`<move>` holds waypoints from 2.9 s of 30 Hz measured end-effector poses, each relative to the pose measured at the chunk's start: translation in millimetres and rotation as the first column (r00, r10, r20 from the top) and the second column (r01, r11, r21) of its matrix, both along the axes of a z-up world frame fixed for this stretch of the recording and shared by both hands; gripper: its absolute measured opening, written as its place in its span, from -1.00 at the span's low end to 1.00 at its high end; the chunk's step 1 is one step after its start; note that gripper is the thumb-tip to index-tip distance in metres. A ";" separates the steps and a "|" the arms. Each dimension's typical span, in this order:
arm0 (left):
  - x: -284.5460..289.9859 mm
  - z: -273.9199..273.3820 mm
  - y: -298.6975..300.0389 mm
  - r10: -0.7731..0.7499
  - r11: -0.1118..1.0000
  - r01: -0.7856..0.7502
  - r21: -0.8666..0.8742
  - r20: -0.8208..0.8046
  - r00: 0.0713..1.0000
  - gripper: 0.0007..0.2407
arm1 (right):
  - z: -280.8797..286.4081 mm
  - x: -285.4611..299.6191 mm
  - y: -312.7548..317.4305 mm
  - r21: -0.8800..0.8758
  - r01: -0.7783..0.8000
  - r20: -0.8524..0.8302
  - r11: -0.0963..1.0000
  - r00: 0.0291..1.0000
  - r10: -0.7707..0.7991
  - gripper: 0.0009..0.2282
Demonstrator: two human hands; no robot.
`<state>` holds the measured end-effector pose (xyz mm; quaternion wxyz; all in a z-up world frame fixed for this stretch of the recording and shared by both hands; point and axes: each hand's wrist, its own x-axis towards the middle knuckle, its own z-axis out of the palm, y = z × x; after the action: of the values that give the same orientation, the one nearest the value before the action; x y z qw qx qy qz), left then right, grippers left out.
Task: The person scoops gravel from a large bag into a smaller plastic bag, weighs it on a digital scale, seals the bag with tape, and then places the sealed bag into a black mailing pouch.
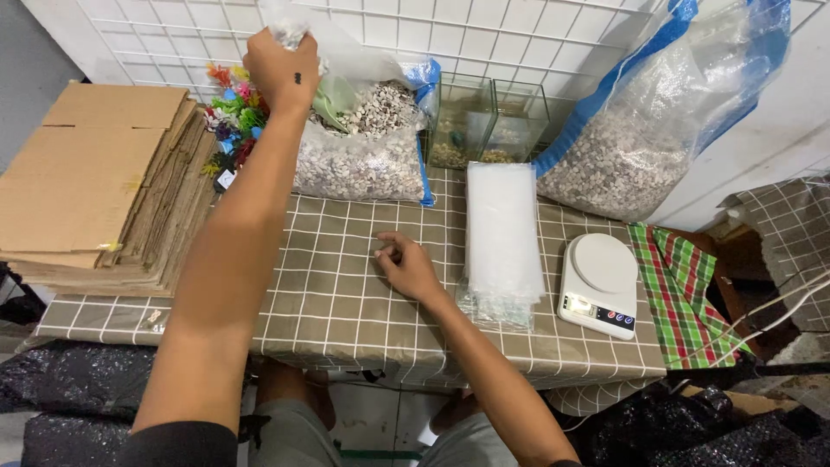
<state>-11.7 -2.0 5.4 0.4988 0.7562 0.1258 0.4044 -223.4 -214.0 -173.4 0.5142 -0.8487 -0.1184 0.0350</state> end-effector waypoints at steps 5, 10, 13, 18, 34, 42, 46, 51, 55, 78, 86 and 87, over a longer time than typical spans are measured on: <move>-17.3 -13.5 -0.3 0.026 0.970 -0.037 -0.242 -0.050 0.998 -0.82 | 3.6 1.0 1.1 0.034 -0.002 -0.034 0.999 0.999 0.003 -0.69; -41.0 -21.8 -4.5 0.101 0.924 -0.121 -0.362 -0.074 0.992 -0.73 | 3.8 13.4 0.2 0.169 0.017 -0.153 0.985 0.988 0.009 -0.58; -56.6 -30.1 -6.0 0.096 0.840 -0.118 -0.530 -0.069 0.993 -0.75 | 13.3 27.9 -1.0 0.255 0.047 -0.235 0.966 0.972 0.014 -0.64; -69.3 -70.4 -7.9 0.117 0.734 -0.079 -0.675 0.010 0.993 -0.63 | 8.7 74.2 7.9 0.372 0.255 -0.035 0.893 0.965 -0.261 -0.62; -228.3 -135.8 -62.7 -0.549 0.113 0.492 -0.863 0.358 0.755 -0.49 | 242.3 12.8 24.9 0.548 0.095 0.376 0.831 0.860 -0.345 -0.64; -249.7 -104.9 -88.5 -0.861 0.399 0.873 -0.279 0.213 0.462 -0.12 | 273.2 -54.1 -73.9 0.195 0.252 0.786 0.948 0.538 -0.305 -0.65; -291.4 -10.6 -142.2 -0.932 0.360 0.911 -0.202 -0.033 0.361 -0.04 | 255.8 -79.3 -110.8 0.122 0.388 0.812 0.914 0.490 -0.316 -0.51; -299.5 -14.1 -206.0 -0.918 0.100 0.949 -0.300 0.340 0.204 -0.70 | 257.1 -127.6 -138.4 0.219 0.319 0.768 0.922 0.526 -0.364 -0.61; -332.5 15.2 -214.7 -0.884 0.179 0.954 -0.240 0.386 0.263 -0.92 | 248.2 -161.5 -166.0 0.348 0.267 0.598 0.899 0.675 -0.432 -0.70; -278.1 -83.7 -141.3 -0.829 0.556 0.814 -0.167 -0.047 0.557 -0.87 | 242.5 -176.4 -237.3 0.526 0.399 0.325 0.751 0.722 -0.611 -0.90; -258.6 -142.4 -103.3 -0.688 0.705 0.704 -0.087 -0.326 0.649 -0.80 | 221.1 -130.6 -286.0 0.464 0.398 0.334 0.791 0.748 -0.573 -0.85; -256.5 -151.5 -99.9 -0.652 0.730 0.679 -0.077 -0.374 0.659 -0.77 | 220.7 -124.0 -291.1 0.462 0.414 0.300 0.785 0.760 -0.577 -0.83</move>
<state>-268.2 -101.9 -146.1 0.5515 0.8290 -0.0806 0.0454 -347.5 -505.1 47.2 0.6152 -0.7234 0.0013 -0.3135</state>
